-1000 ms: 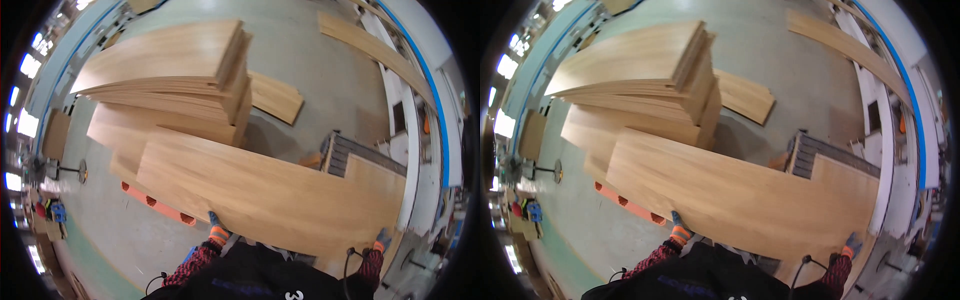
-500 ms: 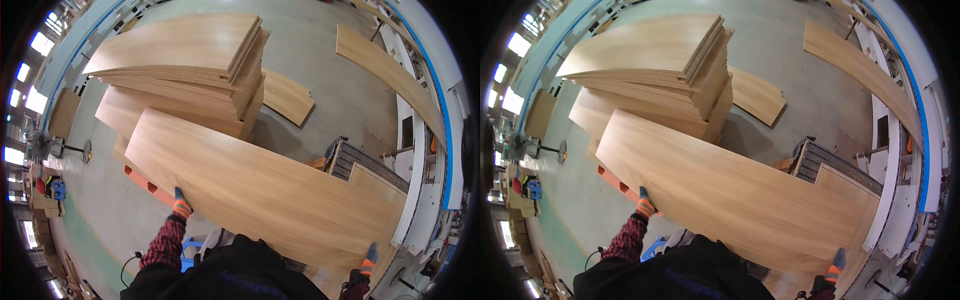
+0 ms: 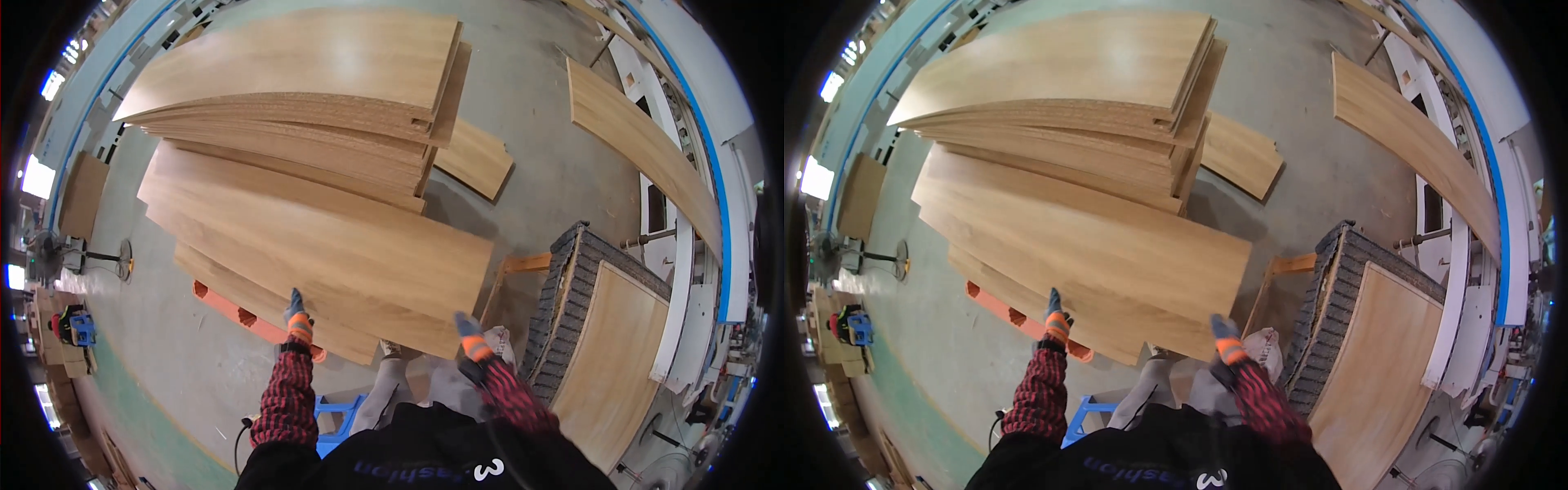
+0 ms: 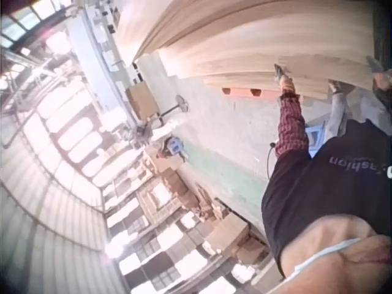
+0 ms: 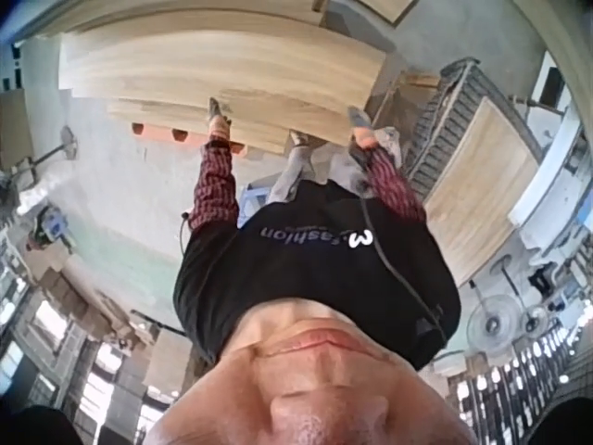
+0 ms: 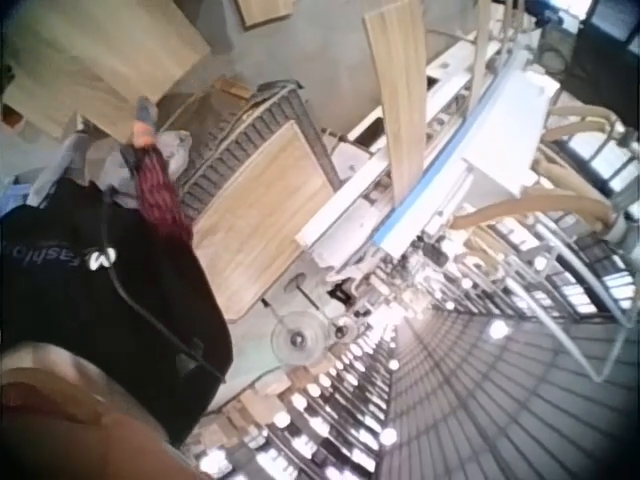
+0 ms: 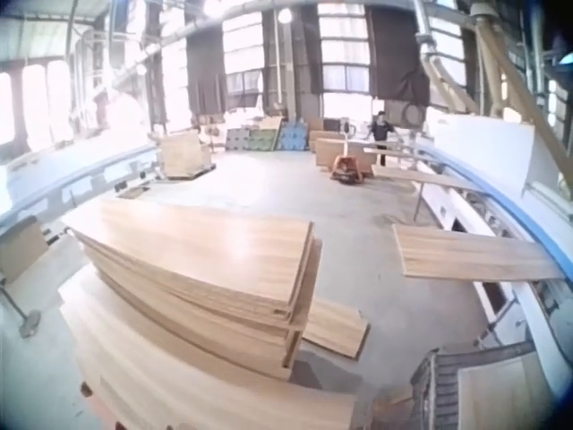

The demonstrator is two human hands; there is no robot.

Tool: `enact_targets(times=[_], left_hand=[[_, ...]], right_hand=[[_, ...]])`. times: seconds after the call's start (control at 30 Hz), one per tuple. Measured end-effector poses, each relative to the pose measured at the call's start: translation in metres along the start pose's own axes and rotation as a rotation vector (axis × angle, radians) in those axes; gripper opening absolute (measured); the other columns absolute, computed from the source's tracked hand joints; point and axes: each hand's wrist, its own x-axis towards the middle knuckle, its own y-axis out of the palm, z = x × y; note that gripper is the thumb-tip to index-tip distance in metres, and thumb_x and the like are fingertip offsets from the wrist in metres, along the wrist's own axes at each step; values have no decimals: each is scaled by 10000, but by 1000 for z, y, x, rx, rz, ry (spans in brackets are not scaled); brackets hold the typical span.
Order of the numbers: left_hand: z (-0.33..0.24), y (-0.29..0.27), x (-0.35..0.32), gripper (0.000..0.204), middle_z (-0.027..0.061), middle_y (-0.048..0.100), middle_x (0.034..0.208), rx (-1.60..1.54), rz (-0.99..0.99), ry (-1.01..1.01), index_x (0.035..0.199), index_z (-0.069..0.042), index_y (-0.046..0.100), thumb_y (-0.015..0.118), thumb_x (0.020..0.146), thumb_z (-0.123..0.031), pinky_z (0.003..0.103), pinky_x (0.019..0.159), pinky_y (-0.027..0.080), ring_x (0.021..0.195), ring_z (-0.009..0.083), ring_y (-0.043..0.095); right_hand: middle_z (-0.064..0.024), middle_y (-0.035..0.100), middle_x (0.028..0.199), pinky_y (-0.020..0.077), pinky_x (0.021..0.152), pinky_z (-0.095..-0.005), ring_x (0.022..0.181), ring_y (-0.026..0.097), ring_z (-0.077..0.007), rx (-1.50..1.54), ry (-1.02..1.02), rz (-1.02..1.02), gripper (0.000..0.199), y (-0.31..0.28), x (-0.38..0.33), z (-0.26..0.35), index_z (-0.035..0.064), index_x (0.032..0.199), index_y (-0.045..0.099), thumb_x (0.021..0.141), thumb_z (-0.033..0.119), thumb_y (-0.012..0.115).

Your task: Gathering wood scraps into a bag and then loading large wood panels onto a conveyor machine in a furniture factory.

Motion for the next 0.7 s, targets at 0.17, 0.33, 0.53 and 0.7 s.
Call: enact_targets(times=[0.17,0.33,0.53,0.7], left_hand=[[-33,16,146,565,48,532,646,-251,15,393,799,18,561,674,633,-511,340,487,405,525,166,467],[-113,21,167,606,64,527,709,-208,161,262,801,20,566,648,636,-558,373,569,402,649,169,459],[-146,26,121,665,82,527,817,280,259,84,965,-109,561,542,631,-684,404,580,425,660,246,486],[-143,-29,112,557,82,496,593,-5,32,247,748,-13,598,576,686,-566,318,465,338,482,220,399]], right_hand=[[-235,598,842,430,734,-454,852,557,-394,-160,-138,-118,636,124,27,81,-22,887,600,706,581,513],[-258,582,810,440,717,-462,845,551,-403,-461,-66,-192,693,169,51,123,-19,835,615,740,630,391],[-217,601,717,446,625,-474,710,576,-399,-621,-84,-36,729,157,62,123,-5,776,618,755,657,315],[-85,569,684,413,563,-398,664,550,-253,71,-251,228,607,74,90,132,79,773,607,756,635,364]])
